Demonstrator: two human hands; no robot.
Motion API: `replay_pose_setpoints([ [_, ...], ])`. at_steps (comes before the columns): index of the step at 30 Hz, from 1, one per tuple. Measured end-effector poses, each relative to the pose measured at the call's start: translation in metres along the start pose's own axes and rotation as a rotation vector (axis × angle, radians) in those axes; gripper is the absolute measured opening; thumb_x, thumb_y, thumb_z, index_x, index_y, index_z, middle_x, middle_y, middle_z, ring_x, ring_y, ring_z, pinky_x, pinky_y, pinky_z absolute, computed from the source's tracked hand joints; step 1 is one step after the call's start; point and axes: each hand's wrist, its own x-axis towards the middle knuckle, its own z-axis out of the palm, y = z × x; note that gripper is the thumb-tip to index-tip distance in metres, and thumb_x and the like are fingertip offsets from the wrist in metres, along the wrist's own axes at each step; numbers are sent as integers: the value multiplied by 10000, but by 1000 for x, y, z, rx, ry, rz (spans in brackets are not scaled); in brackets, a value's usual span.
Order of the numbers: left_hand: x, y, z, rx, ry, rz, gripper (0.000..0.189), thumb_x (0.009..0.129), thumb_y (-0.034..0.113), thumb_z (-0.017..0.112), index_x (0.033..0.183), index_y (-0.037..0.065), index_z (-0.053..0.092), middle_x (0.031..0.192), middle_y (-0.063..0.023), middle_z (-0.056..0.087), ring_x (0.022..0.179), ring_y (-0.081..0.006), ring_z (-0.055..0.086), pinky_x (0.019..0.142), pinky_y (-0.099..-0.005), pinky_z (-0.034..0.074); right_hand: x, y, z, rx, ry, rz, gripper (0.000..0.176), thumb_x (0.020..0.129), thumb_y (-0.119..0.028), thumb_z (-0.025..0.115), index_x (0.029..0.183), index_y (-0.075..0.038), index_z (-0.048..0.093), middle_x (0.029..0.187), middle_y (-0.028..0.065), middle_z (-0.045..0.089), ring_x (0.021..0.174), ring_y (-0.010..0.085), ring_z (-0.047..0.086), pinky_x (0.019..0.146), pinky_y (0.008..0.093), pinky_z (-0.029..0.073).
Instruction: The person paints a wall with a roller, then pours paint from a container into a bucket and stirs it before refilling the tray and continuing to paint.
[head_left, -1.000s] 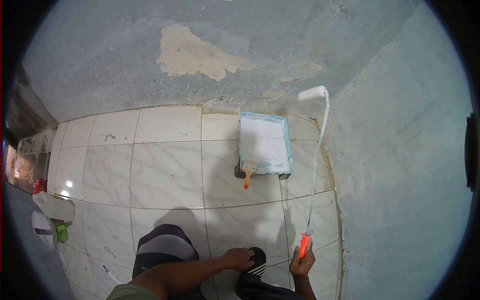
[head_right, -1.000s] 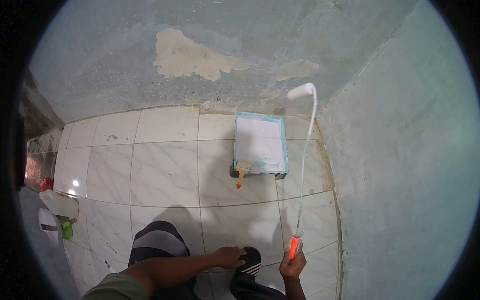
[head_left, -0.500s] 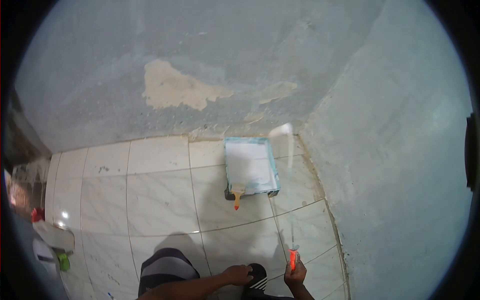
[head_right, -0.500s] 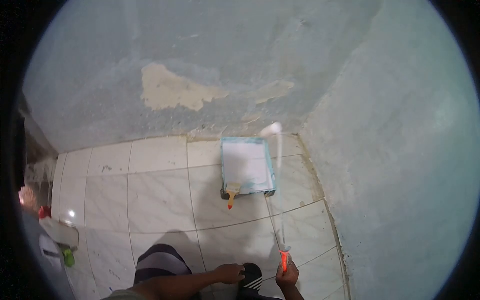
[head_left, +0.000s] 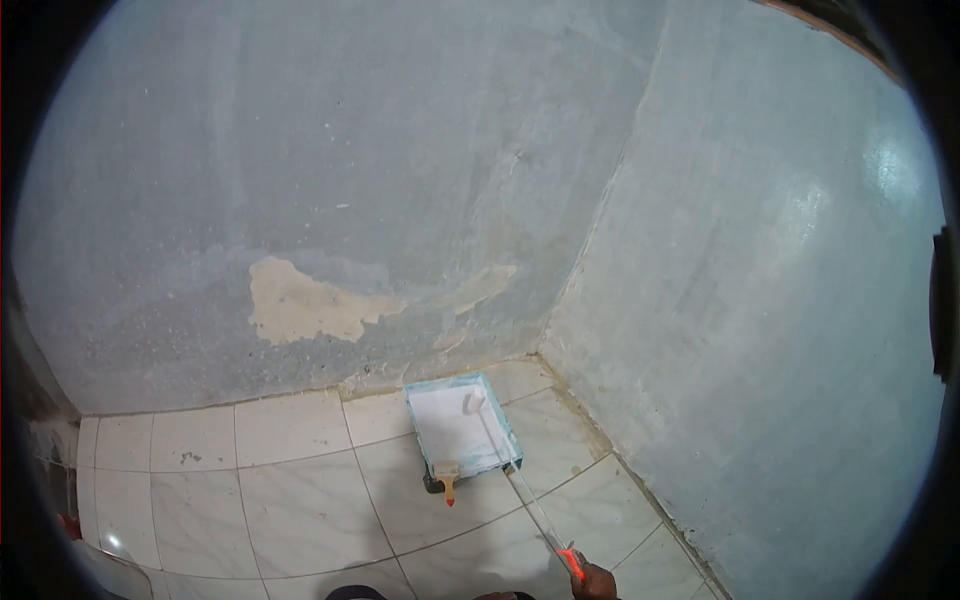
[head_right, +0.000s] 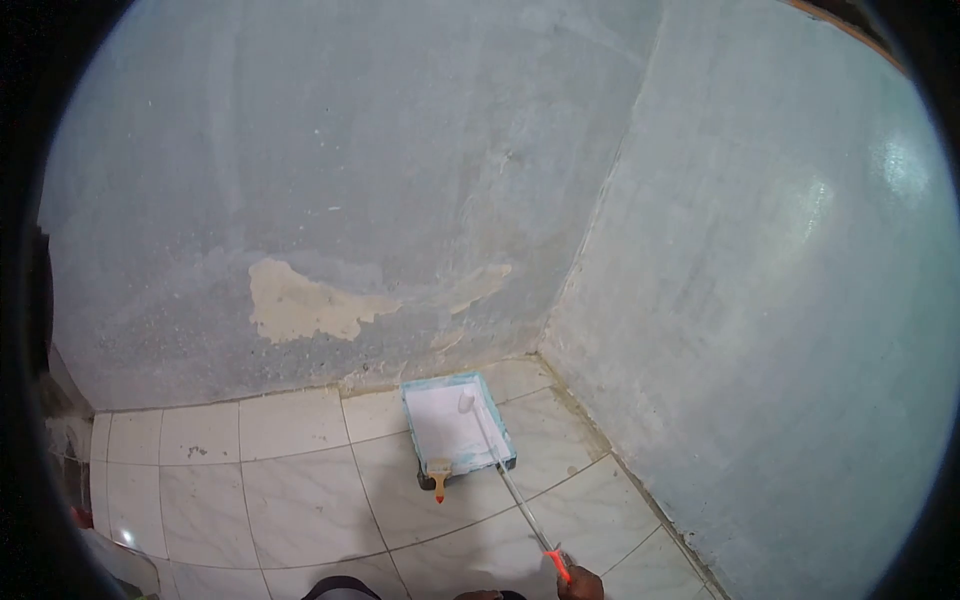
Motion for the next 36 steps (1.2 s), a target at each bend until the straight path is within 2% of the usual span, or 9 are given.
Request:
replay_pose_setpoints([
  [2,6,-11,7,11,52,15,665,877,429,590,1353,-26,502,1344,-248,552,1232,-390,534,1042,-451,427,5,7,-1,51,-141,43,452,996,-170,475,1442,-98,454,946,139,695,717,368,614,670,436,511],
  [6,12,-23,9,75,53,-31,690,902,439,566,1378,-51,467,1362,-257,534,1258,-388,516,1059,-460,410,6,0,14,25,214,-182,374,992,-190,504,1351,-84,518,866,115,692,647,289,608,594,393,509],
  [8,9,-24,12,75,90,-17,640,944,444,535,1378,-24,477,1374,-242,527,1246,-405,516,1035,-491,424,3,14,10,-55,-98,101,332,867,-225,626,1070,37,618,734,203,615,641,408,602,566,485,479],
  [10,26,-47,30,107,142,40,558,917,444,535,1295,34,529,1234,-234,610,1145,-384,589,981,-470,466,10,2,7,-69,-186,136,348,867,-206,619,1111,42,618,754,206,621,658,411,608,575,479,481],
  [13,14,-32,18,78,151,25,560,916,442,539,1296,30,528,1221,-222,613,1142,-375,590,975,-466,470,8,-7,12,106,-3,130,417,863,-243,626,1196,7,618,718,193,612,667,400,618,608,496,503],
  [24,21,-38,27,95,149,-6,548,935,447,530,1297,35,522,1217,-225,601,1150,-370,580,985,-476,456,-16,11,28,90,-74,26,189,819,-182,668,880,-15,606,693,182,589,632,400,604,567,511,483],
  [25,22,-34,23,98,158,-5,548,935,447,530,1297,35,522,1217,-225,601,1150,-370,580,985,-476,456,-11,13,23,90,-69,17,189,819,-182,668,880,-15,606,693,182,589,632,400,604,567,511,483],
  [27,17,-29,19,114,132,-43,547,935,445,531,1301,39,518,1220,-226,600,1150,-371,580,982,-476,457,-8,12,14,59,-134,-15,470,827,-120,659,1243,75,559,874,210,662,691,384,642,604,467,526],
  [36,14,-36,13,123,151,-54,532,939,447,523,1285,43,521,1207,-224,607,1119,-382,592,966,-478,464,-7,20,35,135,-9,-39,476,827,-154,679,1243,51,572,846,205,647,694,383,636,644,474,517],
])
